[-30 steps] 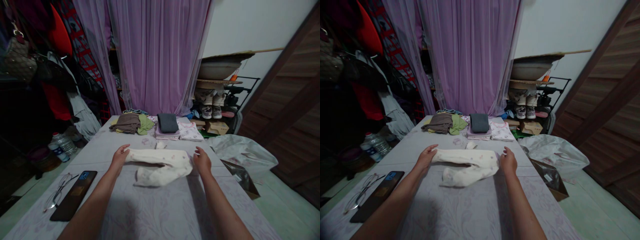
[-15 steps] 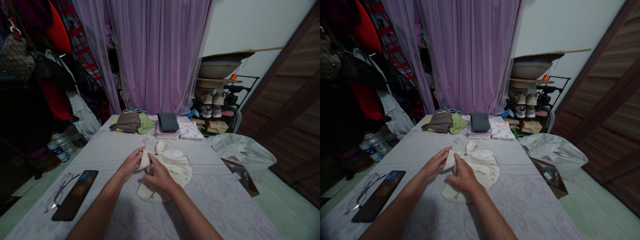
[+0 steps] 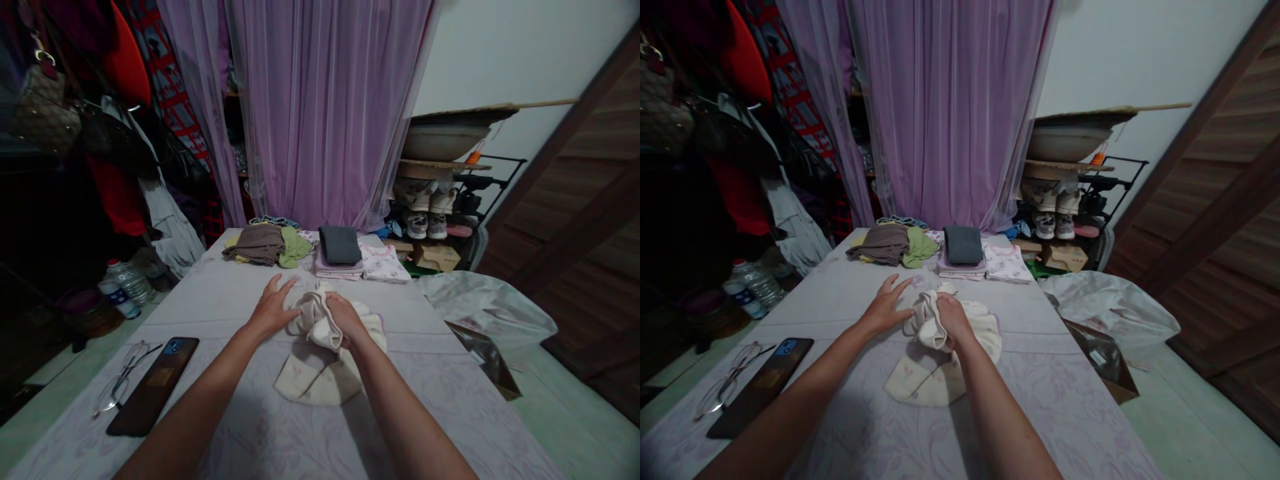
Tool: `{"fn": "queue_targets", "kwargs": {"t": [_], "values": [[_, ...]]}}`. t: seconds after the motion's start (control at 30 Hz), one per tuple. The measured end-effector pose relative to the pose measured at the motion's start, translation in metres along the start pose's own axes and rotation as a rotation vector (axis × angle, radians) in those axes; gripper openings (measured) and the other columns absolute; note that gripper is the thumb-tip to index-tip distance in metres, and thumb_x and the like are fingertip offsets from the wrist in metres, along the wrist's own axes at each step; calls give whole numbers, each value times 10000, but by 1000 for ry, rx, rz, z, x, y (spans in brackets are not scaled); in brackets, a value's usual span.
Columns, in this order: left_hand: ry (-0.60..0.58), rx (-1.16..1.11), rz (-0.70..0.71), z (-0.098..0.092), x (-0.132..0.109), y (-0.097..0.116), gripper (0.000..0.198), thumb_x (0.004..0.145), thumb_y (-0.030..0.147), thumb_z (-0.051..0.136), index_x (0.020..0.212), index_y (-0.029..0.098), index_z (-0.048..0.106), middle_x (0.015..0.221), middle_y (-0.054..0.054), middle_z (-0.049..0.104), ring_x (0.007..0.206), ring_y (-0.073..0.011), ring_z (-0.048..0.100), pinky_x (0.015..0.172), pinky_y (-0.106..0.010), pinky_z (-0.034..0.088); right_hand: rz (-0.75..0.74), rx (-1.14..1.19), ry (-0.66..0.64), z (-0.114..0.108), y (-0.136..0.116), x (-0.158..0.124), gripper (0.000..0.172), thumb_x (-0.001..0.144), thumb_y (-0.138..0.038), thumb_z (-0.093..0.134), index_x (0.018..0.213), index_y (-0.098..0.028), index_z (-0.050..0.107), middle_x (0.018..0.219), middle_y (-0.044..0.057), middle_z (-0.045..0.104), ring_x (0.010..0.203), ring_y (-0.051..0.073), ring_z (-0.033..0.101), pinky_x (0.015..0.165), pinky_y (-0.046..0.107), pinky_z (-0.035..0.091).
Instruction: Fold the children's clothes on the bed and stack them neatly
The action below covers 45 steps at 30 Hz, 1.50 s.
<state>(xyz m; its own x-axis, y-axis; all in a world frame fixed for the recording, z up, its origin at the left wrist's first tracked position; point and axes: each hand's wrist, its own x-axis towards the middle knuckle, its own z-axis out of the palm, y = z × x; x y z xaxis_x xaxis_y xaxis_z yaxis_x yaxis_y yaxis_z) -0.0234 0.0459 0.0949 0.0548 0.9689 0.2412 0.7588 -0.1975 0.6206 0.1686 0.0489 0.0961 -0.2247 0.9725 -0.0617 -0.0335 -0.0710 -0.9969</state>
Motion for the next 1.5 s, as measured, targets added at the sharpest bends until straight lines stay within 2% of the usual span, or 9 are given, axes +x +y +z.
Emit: {"fn": "queue_targets", "kwargs": {"t": [0.17,0.23,0.33,0.47,0.7,0.97,1.2,1.33,1.5], "values": [[-419,-217,136,6,27,10,393,711,331,726,1081,206,679,1394,-90,537,1330,-273,444,1122,-397,327,-27,-84,-228,-27,-42,-1,597,663,-572,713,1099,-185,586,784,1,644,635,141,562,593,257,435],[-546,-395,106,9,32,14,527,683,375,754,1168,203,640,1346,-89,584,1267,-245,508,1089,-373,365,-57,-161,-307,-39,-58,-1,666,614,-513,781,1149,-178,572,783,-14,626,654,127,557,616,247,436],[-666,-719,7,15,28,22,798,586,418,825,1312,225,553,1329,-109,599,1211,-247,561,1008,-369,437,-67,-243,-369,-56,-77,-1,625,593,-424,792,1129,-186,575,765,-42,595,659,114,547,631,238,441],[-836,-896,-132,19,21,32,558,566,462,808,1050,202,710,1019,-83,733,916,-248,669,818,-356,520,-93,-399,-387,-76,-89,10,457,662,-345,695,1078,-193,582,867,-9,650,734,144,596,671,252,471],[-292,-294,-53,-26,96,56,104,605,203,689,708,188,696,600,27,614,636,-166,583,599,-240,441,-231,-1608,-103,-91,-120,36,367,731,-175,630,1093,-204,680,1020,131,707,913,267,649,750,321,440],[114,122,316,-64,124,111,275,729,101,500,898,194,695,898,-26,696,852,-180,604,775,-267,442,-293,-1406,42,-101,-193,12,290,757,-179,525,962,-178,729,774,15,707,721,164,636,629,221,419],[261,114,396,-62,128,148,286,726,63,485,908,186,667,945,-41,697,896,-185,603,806,-274,443,-329,-1654,581,-124,-220,0,334,807,-249,530,1090,-233,706,1031,99,711,917,243,662,755,316,462],[316,10,292,-70,140,146,261,703,57,497,862,174,668,864,-18,691,849,-174,597,776,-265,457,-302,-1592,495,-119,-225,-1,303,757,-214,575,1024,-208,718,943,83,718,856,223,657,717,289,462],[341,-311,23,-64,142,111,304,680,65,513,912,184,667,824,2,671,762,-158,608,684,-240,479,-343,-974,-40,-68,-221,-17,256,772,-182,531,964,-158,699,755,6,680,626,125,589,577,201,441]]}}
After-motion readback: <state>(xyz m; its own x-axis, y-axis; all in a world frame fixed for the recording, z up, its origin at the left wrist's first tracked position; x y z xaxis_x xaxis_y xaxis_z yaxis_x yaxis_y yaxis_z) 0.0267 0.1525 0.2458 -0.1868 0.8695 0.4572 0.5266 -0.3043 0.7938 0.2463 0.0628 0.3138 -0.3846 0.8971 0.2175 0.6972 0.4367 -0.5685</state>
